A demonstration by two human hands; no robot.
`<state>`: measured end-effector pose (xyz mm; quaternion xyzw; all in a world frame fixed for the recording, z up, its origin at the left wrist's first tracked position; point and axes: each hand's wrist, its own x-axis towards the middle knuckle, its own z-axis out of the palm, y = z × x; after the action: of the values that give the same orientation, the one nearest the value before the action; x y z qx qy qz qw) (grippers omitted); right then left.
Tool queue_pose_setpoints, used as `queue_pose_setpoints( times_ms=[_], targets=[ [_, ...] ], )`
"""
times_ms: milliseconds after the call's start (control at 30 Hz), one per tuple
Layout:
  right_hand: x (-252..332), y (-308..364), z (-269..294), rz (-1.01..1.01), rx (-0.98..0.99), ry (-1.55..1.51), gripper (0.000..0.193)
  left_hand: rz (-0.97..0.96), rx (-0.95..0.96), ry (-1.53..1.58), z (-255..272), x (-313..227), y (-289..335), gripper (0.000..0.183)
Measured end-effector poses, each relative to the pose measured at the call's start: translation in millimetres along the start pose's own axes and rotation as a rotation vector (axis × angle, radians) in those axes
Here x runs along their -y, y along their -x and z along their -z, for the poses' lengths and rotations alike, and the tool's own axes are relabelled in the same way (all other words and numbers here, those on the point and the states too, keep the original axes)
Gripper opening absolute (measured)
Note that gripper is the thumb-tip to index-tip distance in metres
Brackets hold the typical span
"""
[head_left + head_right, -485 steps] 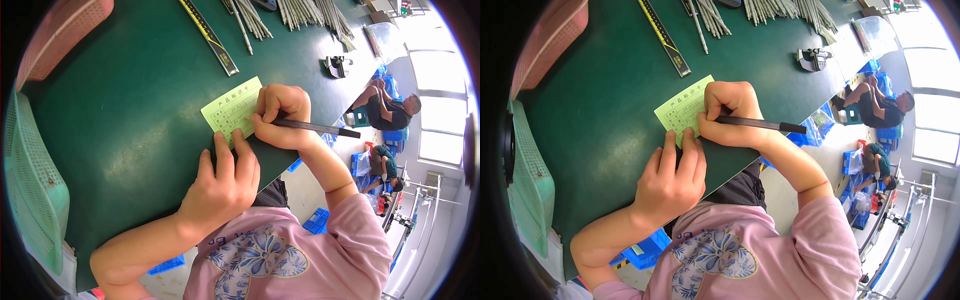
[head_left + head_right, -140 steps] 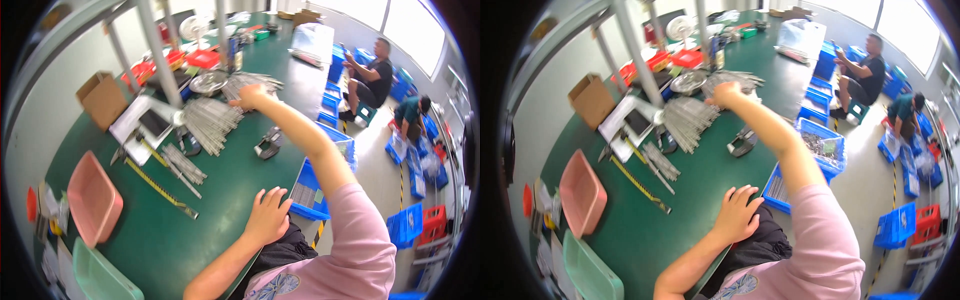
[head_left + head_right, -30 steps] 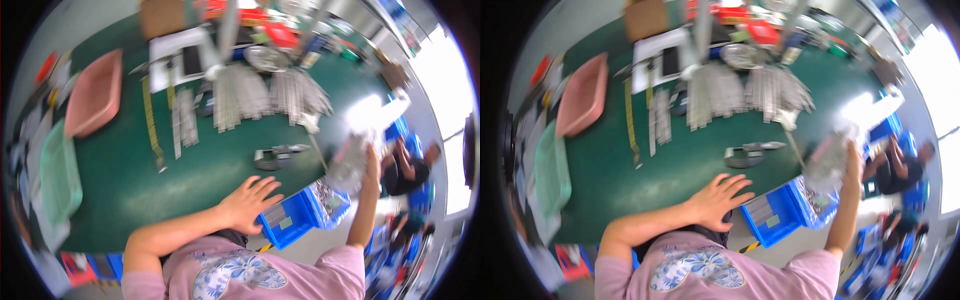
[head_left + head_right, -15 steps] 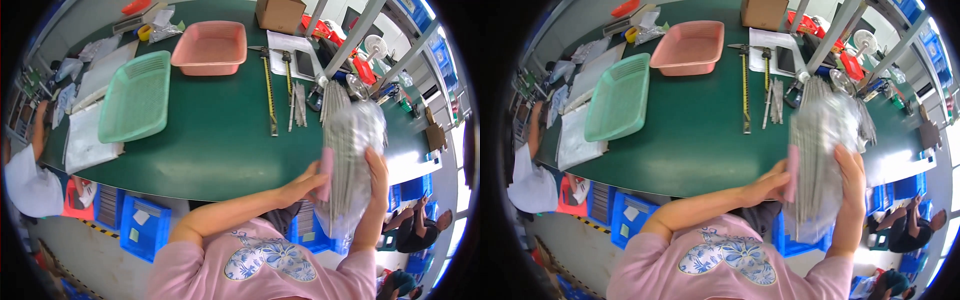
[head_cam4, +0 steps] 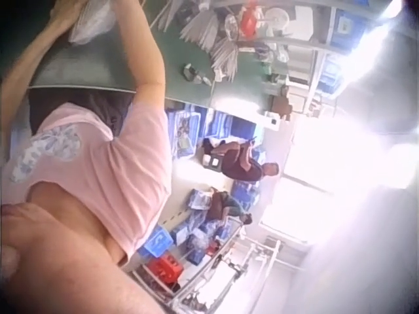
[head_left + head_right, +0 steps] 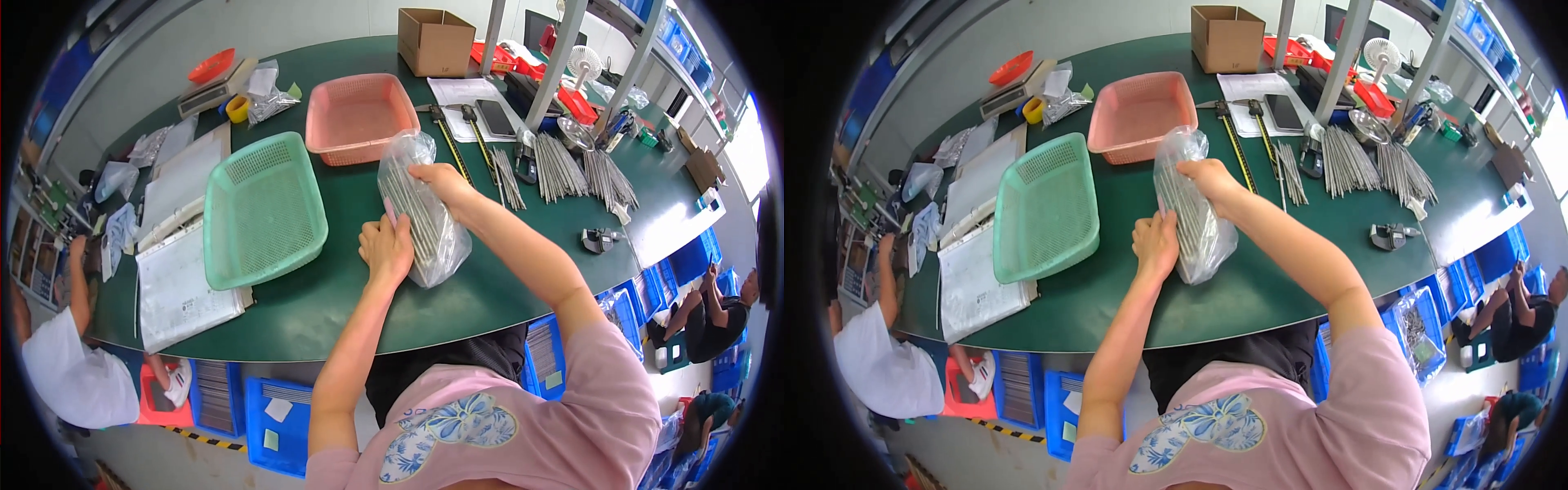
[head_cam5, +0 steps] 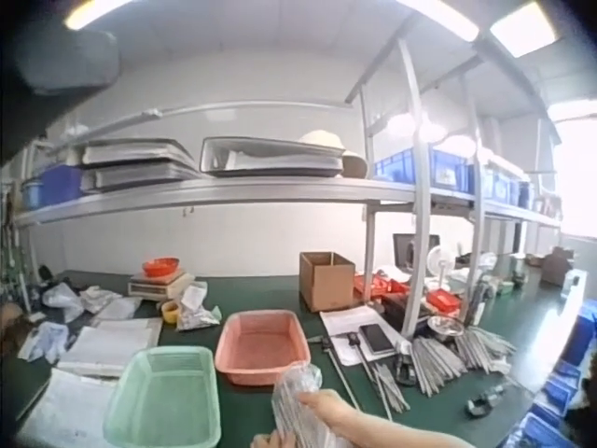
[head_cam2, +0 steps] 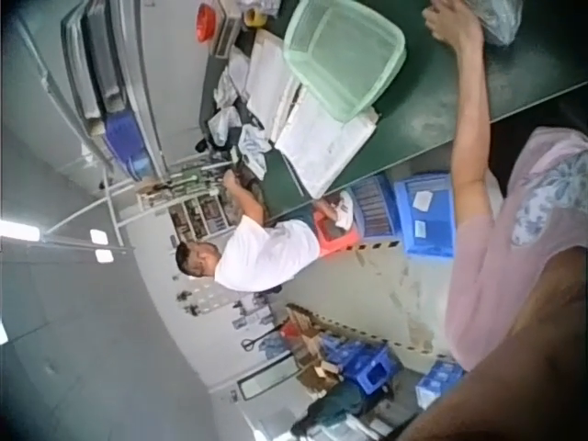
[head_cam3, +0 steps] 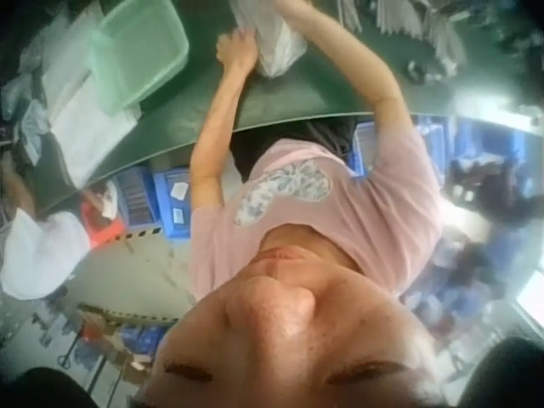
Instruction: Measuring the dimensions of metal rods using a digital micrometer and recording the data on a slip of paper.
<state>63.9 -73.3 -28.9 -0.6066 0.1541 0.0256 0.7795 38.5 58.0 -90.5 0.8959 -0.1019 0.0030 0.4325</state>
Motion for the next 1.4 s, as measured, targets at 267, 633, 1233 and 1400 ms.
queue_pose_setpoints(
  times_ms=[267,633,1233,1400],
  targets=[
    [37,-21,19,0.398,-0.124,1.183,0.030,-0.133,-0.122,-0.231,-13,-2,-28,0.039],
    [-16,88,4,1.212,-0.059,1.609,0.047,-1.061,-0.309,0.053,62,-75,-24,0.031],
    [11,25,39,0.641,0.177,1.641,0.023,-0.767,0.161,-0.326,65,-14,-9,0.033],
    [16,41,59,0.633,0.132,1.717,0.065,-0.661,0.209,-0.662,83,-29,-10,0.043]
  ],
)
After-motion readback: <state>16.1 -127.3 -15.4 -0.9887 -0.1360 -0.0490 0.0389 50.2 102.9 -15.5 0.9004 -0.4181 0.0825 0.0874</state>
